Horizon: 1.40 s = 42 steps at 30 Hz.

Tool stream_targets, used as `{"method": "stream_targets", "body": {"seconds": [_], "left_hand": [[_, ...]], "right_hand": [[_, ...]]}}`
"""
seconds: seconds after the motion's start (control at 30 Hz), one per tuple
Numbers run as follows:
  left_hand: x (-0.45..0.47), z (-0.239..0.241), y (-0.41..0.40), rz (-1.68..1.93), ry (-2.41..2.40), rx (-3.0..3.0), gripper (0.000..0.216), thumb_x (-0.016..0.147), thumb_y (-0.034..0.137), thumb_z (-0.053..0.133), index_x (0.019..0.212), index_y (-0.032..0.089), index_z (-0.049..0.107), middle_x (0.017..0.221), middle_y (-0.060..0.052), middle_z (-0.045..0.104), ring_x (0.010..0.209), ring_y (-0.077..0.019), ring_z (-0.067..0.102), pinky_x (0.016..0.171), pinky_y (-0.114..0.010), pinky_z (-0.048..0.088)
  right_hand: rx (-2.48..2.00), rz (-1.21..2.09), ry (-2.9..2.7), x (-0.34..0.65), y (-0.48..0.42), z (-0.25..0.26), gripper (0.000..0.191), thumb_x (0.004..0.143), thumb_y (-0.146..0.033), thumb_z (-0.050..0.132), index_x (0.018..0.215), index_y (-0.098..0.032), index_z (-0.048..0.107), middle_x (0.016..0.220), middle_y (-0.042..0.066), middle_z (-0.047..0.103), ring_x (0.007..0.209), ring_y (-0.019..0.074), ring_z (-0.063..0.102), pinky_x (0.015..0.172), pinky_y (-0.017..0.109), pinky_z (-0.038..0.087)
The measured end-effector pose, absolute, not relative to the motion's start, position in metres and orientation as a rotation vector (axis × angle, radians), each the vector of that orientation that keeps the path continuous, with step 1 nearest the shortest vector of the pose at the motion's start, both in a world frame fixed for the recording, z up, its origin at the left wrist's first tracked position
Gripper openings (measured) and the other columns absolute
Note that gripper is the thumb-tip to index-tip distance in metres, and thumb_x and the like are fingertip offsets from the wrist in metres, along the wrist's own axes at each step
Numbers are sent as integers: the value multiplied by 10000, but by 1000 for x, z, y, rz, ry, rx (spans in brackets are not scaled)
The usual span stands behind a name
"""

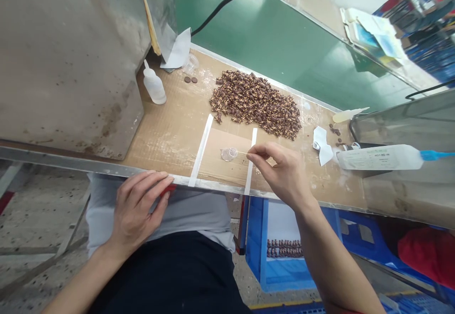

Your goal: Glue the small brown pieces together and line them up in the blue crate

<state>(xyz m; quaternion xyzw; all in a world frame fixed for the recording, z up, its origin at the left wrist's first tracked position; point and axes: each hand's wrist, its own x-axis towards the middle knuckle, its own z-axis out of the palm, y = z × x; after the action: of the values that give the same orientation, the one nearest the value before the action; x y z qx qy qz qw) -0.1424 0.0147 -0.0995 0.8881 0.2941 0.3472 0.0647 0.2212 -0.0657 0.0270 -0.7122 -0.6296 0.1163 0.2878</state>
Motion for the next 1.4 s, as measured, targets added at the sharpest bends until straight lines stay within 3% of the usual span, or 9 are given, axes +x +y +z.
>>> {"method": "stream_targets", "body": {"seconds": [0.17,0.77,0.97,1.4], "left_hand": [[-142,-100,15,1050,886,2680,591,1010,22,896,1550,192,725,1383,-164,842,1324,-401,759,1154,-573,596],[-145,-104,15,1032,905,2659,720,1054,90,850,1705,311,638,1416,-111,835,1357,-371,746,1201,-561,598],[-143,-101,15,1043,891,2661,757,1025,47,874,1700,297,640,1401,-115,832,1349,-372,747,1198,-549,585],[-145,-104,14,1019,917,2681,682,1048,87,852,1666,299,654,1412,-117,831,1366,-372,744,1198,-557,593]], "right_hand": [[-1907,307,-1726,222,-67,26,124,1125,-232,777,1003,-256,787,942,12,832,855,225,777,803,364,551],[-1915,236,-1611,219,-62,27,152,1108,-258,739,967,-264,795,909,7,844,786,214,748,783,374,592],[-1924,280,-1602,216,-61,17,138,1104,-249,743,980,-261,804,935,11,865,793,210,764,796,363,603],[-1915,284,-1547,217,-67,12,140,1106,-272,750,984,-256,817,923,15,861,789,210,757,804,361,630]]}}
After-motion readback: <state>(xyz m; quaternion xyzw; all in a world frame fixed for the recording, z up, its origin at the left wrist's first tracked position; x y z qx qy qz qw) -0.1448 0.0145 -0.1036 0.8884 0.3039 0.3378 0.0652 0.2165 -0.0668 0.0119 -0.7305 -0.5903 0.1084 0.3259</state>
